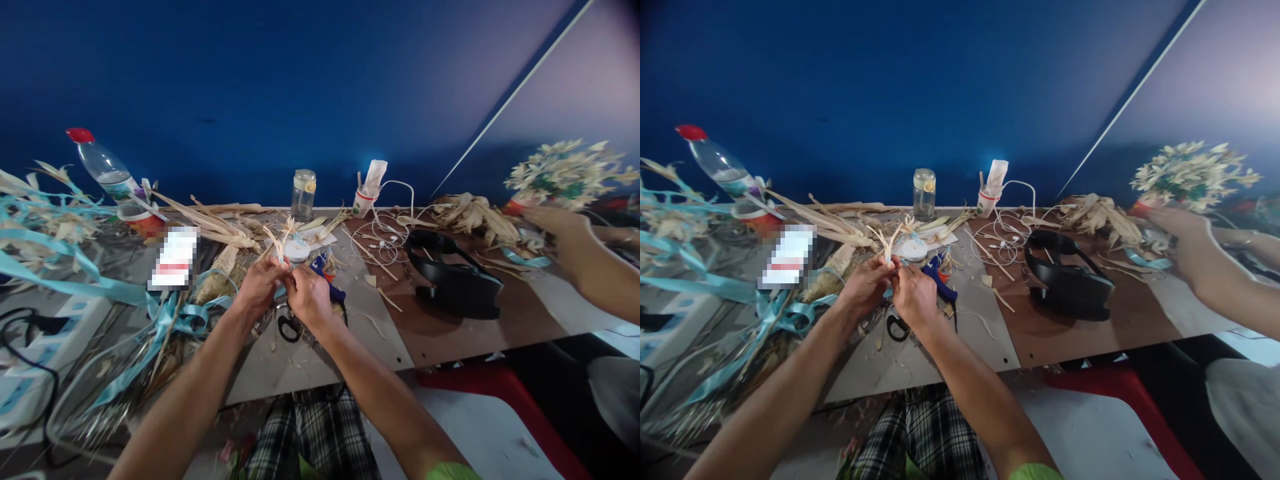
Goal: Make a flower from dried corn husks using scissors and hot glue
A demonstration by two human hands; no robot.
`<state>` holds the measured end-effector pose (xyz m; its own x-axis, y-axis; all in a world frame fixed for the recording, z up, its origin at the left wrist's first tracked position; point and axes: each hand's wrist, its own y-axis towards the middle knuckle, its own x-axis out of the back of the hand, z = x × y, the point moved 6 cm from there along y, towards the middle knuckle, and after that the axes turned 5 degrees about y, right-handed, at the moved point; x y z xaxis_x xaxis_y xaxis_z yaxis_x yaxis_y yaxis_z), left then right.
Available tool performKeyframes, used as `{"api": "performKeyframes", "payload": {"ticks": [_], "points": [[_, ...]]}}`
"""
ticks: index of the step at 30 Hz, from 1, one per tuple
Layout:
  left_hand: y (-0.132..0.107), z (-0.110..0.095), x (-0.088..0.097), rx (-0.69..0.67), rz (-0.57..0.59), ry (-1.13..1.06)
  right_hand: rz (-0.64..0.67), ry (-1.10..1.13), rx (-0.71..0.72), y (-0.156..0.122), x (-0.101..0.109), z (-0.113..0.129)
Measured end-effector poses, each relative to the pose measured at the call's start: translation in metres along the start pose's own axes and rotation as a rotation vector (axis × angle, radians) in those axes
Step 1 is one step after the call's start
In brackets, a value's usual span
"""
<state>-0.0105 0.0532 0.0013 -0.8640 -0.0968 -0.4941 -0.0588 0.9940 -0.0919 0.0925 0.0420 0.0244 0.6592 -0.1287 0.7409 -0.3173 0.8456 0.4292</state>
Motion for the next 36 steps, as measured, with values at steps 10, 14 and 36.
{"api": "performKeyframes", "payload": {"ticks": [10, 14, 36], "points": [[0.003, 0.001, 0.014, -0.036, -0.134, 0.164, 0.097, 0.186, -0.077, 0.0, -0.008, -0.007], [0.003, 0.0, 0.015, -0.035, -0.119, 0.173, 0.024, 0.568, -0.157, 0.004, -0.002, -0.011], [0.001, 0.008, 0.001, 0.13, 0.159, 0.058, 0.224, 1.626, -0.744, 0.0, -0.03, -0.02]]}}
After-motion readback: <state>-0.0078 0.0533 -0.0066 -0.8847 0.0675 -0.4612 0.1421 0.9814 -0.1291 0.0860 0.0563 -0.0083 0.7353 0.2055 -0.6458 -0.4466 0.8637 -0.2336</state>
